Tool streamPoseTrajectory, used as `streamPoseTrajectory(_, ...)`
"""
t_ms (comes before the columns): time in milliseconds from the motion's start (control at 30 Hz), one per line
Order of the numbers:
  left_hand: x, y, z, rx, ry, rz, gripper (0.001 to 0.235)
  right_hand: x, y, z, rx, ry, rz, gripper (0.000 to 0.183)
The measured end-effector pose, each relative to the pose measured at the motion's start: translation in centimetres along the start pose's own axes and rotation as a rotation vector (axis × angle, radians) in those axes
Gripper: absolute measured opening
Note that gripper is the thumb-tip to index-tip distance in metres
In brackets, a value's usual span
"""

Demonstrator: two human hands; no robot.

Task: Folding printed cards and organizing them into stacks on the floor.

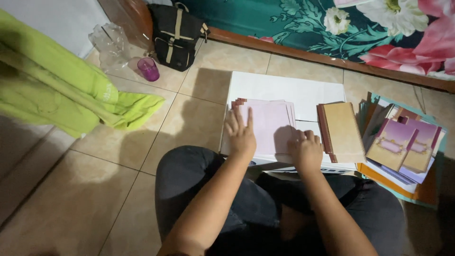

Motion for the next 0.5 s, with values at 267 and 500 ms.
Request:
streamPoseTrajectory(267,4.0,0.8,0.8,0.12,0.138,-0.025,0.055,-0.9,7.6,2.6,-0.522,0.338,0.175,0.065)
streamPoseTrajectory(500,5.0,1.3,0.6,0.095,0.109,-0.035,0.053,4.3,9.1,8.9,-0.477,0.442,0.069,0.075)
Point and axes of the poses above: each hand's wrist, its own z-axis towards the middle knuckle, its own x-axis out of the palm, y = z × x, the point moved 4 cm from there along z, towards the middle knuckle, and after that the axes turned 5 degrees about -y, right-handed, at the moved point
